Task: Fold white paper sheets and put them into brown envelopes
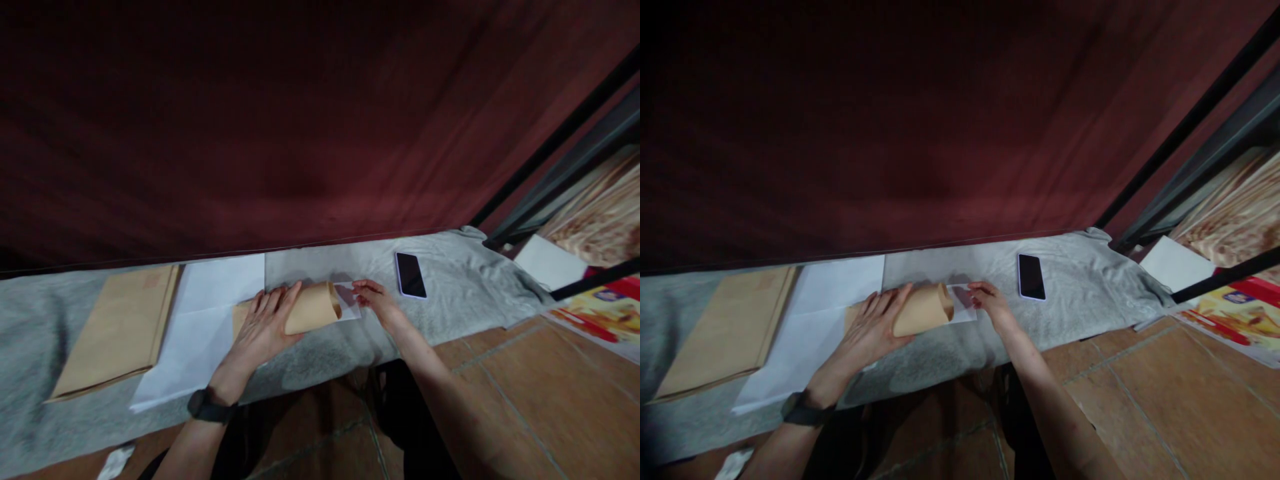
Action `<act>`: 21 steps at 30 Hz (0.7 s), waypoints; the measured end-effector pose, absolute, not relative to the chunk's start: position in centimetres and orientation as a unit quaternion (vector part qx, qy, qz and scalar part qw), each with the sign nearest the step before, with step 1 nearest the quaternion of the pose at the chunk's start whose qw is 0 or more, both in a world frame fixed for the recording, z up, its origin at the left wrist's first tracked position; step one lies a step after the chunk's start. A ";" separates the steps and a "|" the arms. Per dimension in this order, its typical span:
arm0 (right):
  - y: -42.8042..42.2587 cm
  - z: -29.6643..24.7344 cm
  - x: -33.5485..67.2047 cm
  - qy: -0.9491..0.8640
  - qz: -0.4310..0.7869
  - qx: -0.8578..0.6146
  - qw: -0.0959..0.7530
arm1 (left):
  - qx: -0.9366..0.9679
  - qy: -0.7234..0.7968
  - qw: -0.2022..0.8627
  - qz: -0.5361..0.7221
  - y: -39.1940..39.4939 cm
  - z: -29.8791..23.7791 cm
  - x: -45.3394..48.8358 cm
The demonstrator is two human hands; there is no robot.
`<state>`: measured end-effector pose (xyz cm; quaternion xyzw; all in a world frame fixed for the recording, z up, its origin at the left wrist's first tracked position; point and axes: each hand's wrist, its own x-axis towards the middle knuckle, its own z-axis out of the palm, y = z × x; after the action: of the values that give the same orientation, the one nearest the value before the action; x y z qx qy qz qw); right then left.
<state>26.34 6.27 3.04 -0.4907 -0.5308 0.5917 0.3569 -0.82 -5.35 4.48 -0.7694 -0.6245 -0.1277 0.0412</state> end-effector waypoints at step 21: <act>5.8 -1.0 24.7 -0.662 0.351 -0.610 0.258 | -0.736 -0.671 -0.033 -0.080 -4.9 3.9 -2.1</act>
<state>24.67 5.82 -0.99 -0.6099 -0.6619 0.3515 0.2576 -2.13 -4.88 3.92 -0.7364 -0.6709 -0.0804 -0.0328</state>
